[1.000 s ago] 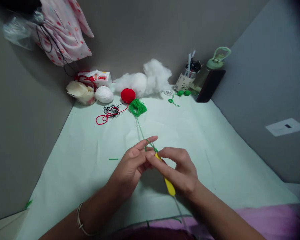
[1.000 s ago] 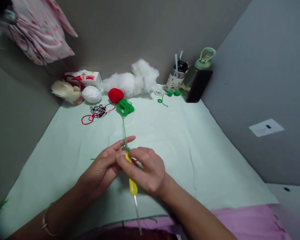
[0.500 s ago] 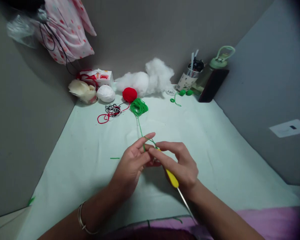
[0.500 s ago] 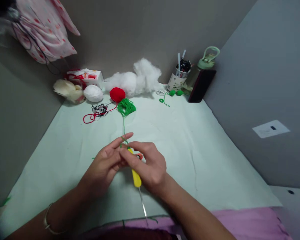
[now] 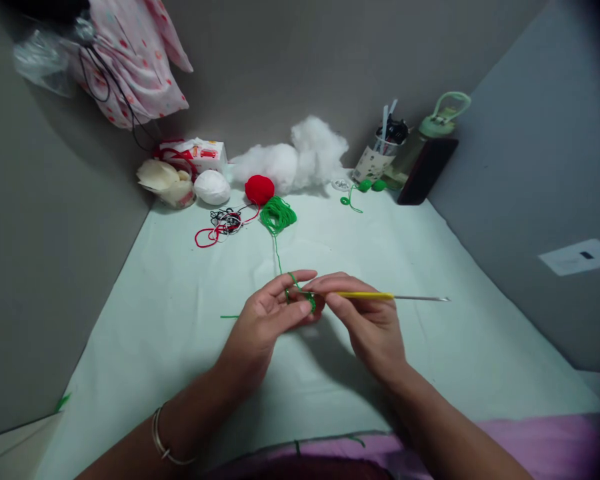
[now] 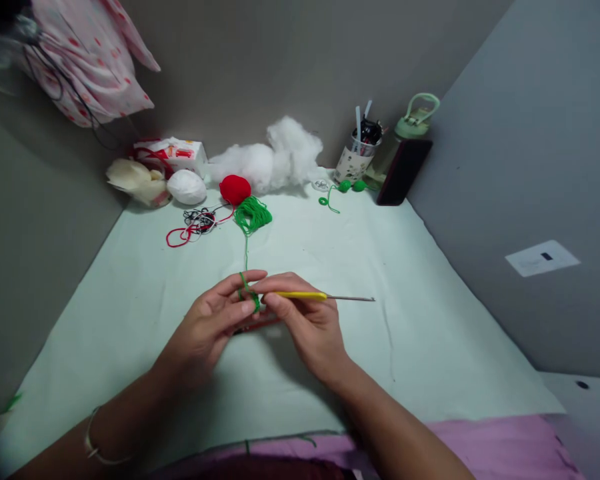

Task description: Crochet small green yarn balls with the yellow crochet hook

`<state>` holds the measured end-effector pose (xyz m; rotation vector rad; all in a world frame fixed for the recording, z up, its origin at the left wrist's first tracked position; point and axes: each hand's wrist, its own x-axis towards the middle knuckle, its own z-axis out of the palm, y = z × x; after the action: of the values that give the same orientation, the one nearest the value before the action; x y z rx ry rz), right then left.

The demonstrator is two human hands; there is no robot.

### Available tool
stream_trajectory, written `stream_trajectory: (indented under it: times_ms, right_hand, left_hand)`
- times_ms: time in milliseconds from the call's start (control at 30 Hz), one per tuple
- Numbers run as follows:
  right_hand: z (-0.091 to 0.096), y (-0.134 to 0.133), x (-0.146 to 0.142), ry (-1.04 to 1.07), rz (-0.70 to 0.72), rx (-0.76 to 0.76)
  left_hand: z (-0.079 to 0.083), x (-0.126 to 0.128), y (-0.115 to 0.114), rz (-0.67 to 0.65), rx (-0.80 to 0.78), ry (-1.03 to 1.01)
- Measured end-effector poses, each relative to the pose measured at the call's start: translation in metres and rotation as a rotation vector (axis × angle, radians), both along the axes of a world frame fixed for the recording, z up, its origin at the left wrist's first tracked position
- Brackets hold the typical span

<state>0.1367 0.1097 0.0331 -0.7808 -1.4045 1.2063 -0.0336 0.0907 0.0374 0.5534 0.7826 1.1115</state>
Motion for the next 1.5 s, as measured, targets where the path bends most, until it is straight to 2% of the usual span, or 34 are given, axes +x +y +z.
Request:
stream_trajectory:
  times_ms: [167, 267, 367, 500, 567, 633, 733, 867, 933, 1033, 1133, 1267, 1367, 1433, 1500]
  right_hand:
    - [0.0, 0.002, 0.003, 0.132, 0.058, -0.121]
    - [0.002, 0.0, 0.005, 0.074, 0.037, -0.073]
    - [0.001, -0.004, 0.007, -0.137, -0.055, 0.139]
    - [-0.001, -0.01, 0.005, -0.539, -0.149, 0.649]
    - [0.0, -0.012, 0.004, -0.681, -0.189, 0.807]
    - [0.002, -0.013, 0.004, -0.685, -0.228, 0.778]
    - [0.003, -0.009, 0.006, -0.464, -0.241, 0.538]
    - [0.001, 0.0, 0.005, -0.031, -0.079, 0.119]
    - [0.001, 0.002, 0.002, -0.004, -0.021, 0.035]
    - [0.005, -0.001, -0.004, -0.062, -0.052, 0.045]
    - [0.006, -0.004, -0.006, -0.125, -0.109, 0.141]
    - [-0.005, -0.008, -0.002, -0.421, -0.174, 0.424]
    - [-0.011, -0.01, 0.001, -0.566, -0.214, 0.625]
    - [-0.008, -0.009, 0.002, -0.496, -0.217, 0.556]
    - [-0.002, -0.006, 0.004, -0.33, -0.227, 0.361]
  left_hand:
    - [0.002, -0.002, 0.001, -0.028, -0.027, -0.02]
    - [0.005, -0.003, 0.001, -0.014, -0.04, -0.049]
    - [0.006, -0.003, 0.0, 0.024, -0.048, -0.035]
    - [0.003, -0.001, -0.001, 0.053, -0.055, 0.003]
    - [0.002, 0.0, -0.001, 0.025, -0.092, -0.04]
    - [0.003, 0.0, 0.0, -0.031, -0.14, -0.104]
    - [0.007, -0.003, 0.003, -0.062, -0.174, -0.141]
    - [0.009, -0.004, 0.003, 0.013, -0.117, -0.067]
    - [0.007, -0.002, 0.001, 0.025, -0.042, -0.007]
    - [0.002, 0.0, -0.001, 0.003, 0.038, 0.068]
    - [0.0, 0.001, -0.001, 0.014, 0.039, 0.076]
    - [0.0, 0.003, -0.001, 0.058, -0.038, -0.006]
    - [0.002, 0.003, 0.001, 0.012, -0.125, -0.097]
    - [0.003, 0.0, 0.002, -0.017, -0.155, -0.141]
    - [0.005, -0.004, 0.004, -0.005, -0.164, -0.145]
